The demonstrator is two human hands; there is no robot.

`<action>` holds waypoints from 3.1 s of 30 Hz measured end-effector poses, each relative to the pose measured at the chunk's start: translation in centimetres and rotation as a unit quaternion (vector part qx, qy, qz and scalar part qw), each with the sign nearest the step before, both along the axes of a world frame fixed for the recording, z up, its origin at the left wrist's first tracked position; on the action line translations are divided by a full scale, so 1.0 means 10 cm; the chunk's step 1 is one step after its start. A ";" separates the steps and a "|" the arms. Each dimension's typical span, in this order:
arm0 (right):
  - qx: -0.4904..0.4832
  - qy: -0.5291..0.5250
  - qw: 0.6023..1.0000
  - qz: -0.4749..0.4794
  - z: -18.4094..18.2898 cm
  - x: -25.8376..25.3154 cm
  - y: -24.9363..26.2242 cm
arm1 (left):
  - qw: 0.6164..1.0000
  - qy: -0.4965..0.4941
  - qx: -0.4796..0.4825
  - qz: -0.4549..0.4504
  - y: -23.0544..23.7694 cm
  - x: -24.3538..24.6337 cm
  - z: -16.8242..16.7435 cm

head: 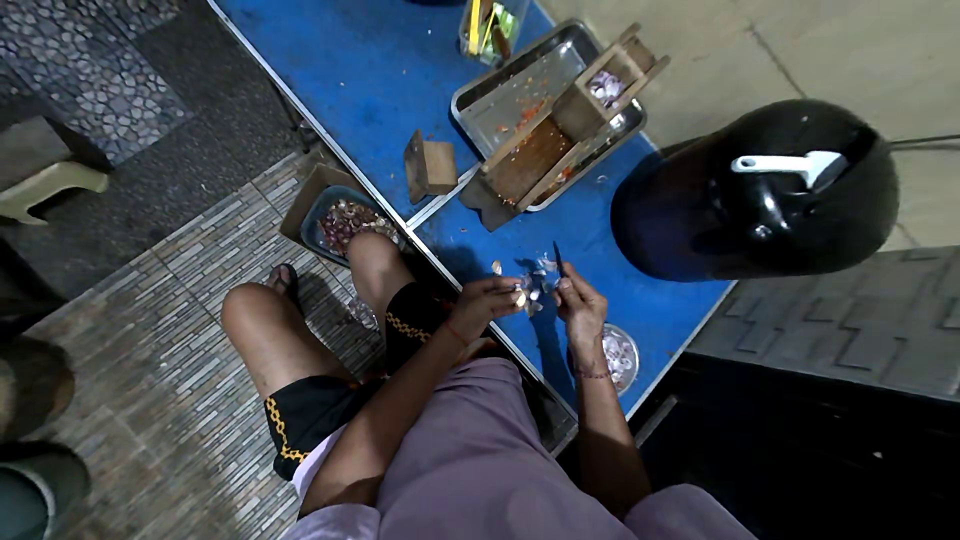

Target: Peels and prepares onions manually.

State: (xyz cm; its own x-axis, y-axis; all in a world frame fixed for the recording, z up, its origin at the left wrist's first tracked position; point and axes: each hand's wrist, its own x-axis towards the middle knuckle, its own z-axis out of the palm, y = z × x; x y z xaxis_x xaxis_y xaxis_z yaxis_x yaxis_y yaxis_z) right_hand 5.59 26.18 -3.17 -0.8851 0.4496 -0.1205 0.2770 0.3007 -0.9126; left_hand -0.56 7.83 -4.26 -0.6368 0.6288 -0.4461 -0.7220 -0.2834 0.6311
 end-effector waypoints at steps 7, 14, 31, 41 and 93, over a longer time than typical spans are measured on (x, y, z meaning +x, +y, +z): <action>0.260 -0.207 0.943 0.032 -0.04 -0.10 0.00 | 1.000 0.007 0.024 0.015 0.03 -0.01 -0.01; 0.267 -0.191 0.944 0.034 -0.07 -0.12 0.03 | 0.993 0.099 -0.059 0.018 0.01 0.00 -0.03; 0.117 -0.088 0.971 0.191 0.13 0.14 -0.17 | 0.950 0.216 -0.223 0.024 0.00 0.00 0.10; -0.152 -0.086 0.981 0.083 0.13 0.09 -0.11 | 0.980 0.167 -0.103 0.032 -0.02 -0.02 0.02; 0.234 0.068 0.969 0.038 0.83 -1.99 0.86 | 0.974 0.034 -0.199 0.106 -0.08 -0.08 -0.11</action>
